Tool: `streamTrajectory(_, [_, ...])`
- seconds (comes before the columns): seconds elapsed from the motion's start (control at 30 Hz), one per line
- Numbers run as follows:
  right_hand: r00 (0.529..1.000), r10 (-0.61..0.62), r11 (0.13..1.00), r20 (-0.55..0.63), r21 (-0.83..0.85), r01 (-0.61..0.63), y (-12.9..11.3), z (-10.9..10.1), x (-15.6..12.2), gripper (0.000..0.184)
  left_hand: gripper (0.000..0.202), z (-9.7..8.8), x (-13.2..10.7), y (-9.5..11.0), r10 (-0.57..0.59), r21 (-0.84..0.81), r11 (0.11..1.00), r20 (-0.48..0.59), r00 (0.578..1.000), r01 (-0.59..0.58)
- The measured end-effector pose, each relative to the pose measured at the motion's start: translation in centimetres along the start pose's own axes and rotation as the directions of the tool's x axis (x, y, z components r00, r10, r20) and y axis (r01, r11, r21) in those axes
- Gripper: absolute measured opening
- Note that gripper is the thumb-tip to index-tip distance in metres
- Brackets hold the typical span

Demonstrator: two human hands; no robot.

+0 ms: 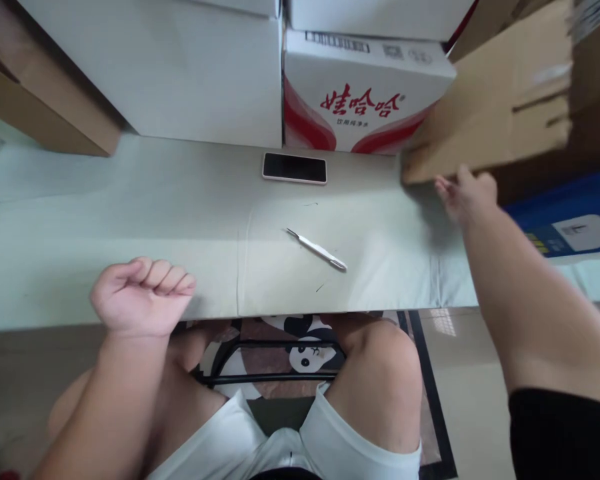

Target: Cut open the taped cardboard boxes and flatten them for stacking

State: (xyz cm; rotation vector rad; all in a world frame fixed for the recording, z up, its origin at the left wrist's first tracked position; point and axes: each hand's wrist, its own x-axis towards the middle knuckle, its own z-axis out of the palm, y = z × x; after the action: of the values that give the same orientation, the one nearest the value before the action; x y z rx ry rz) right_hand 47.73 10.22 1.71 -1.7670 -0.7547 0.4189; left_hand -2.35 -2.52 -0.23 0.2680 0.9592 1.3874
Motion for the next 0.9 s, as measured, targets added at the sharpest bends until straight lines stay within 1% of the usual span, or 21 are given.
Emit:
streamTrajectory(0.03, [0.993,0.116,0.993,0.021,-0.029,-0.115,-0.9,1.6,1.2,0.027,0.051,-0.1,0.0,0.0,-0.003,0.005,1.0,0.007,1.0,0.003])
streamTrajectory(0.1, [0.965,0.253,0.965,0.062,-0.08,-0.248,-2.2,4.2,2.1,0.02,0.051,-0.4,-0.1,0.2,-0.002,0.004,1.0,0.021,1.0,0.002])
streamTrajectory(0.13, [0.953,0.289,0.954,0.092,-0.107,-0.279,-2.6,5.0,1.9,0.016,0.051,-0.5,-0.2,0.4,-0.001,0.003,1.0,0.026,1.0,0.001])
streamTrajectory(0.2, [0.936,0.309,0.946,0.168,-0.158,-0.284,-2.8,5.7,0.4,0.01,0.051,-0.7,-0.5,0.8,0.004,0.007,1.0,0.039,0.999,-0.004])
streamTrajectory(0.3, [0.919,0.3,0.942,0.256,-0.232,-0.243,-2.3,5.1,-2.3,0.006,0.05,-0.8,-1.0,1.6,0.01,0.022,1.0,0.058,0.998,-0.011])
streamTrajectory(0.43, [0.898,0.316,0.922,0.307,-0.324,-0.214,-1.7,4.2,-4.5,0.008,0.052,-0.9,-1.7,2.5,0.01,-0.007,1.0,0.096,0.995,-0.009])
streamTrajectory(0.5, [0.885,0.325,0.911,0.334,-0.361,-0.199,-1.7,4.3,-5.2,0.007,0.053,-1.1,-2.1,3.0,0.027,-0.045,0.999,0.103,0.994,-0.023])
streamTrajectory(0.6, [0.867,0.32,0.901,0.381,-0.407,-0.153,-2.3,5.1,-6.5,0.005,0.051,-1.5,-2.5,3.9,0.04,-0.118,0.993,0.083,0.996,-0.03])
streamTrajectory(0.7, [0.845,0.281,0.905,0.455,-0.419,-0.076,-3.8,6.8,-8.3,0.006,0.049,-2.0,-2.8,4.7,0.03,-0.195,0.981,0.064,0.997,-0.017])
streamTrajectory(0.77, [0.817,0.234,0.914,0.527,-0.407,0.001,-5.2,8.6,-9.9,0.011,0.048,-2.3,-3.1,5.3,0.036,-0.253,0.967,0.056,0.998,-0.021])
streamTrajectory(0.83, [0.768,0.17,0.916,0.617,-0.386,0.108,-6.8,11.1,-11.8,0.014,0.047,-2.8,-3.3,5.9,0.048,-0.311,0.95,0.052,0.997,-0.03])
streamTrajectory(0.9, [0.696,0.107,0.905,0.71,-0.36,0.227,-8.6,14.3,-14.2,0.016,0.045,-3.3,-3.5,6.6,0.059,-0.365,0.931,0.052,0.997,-0.036])
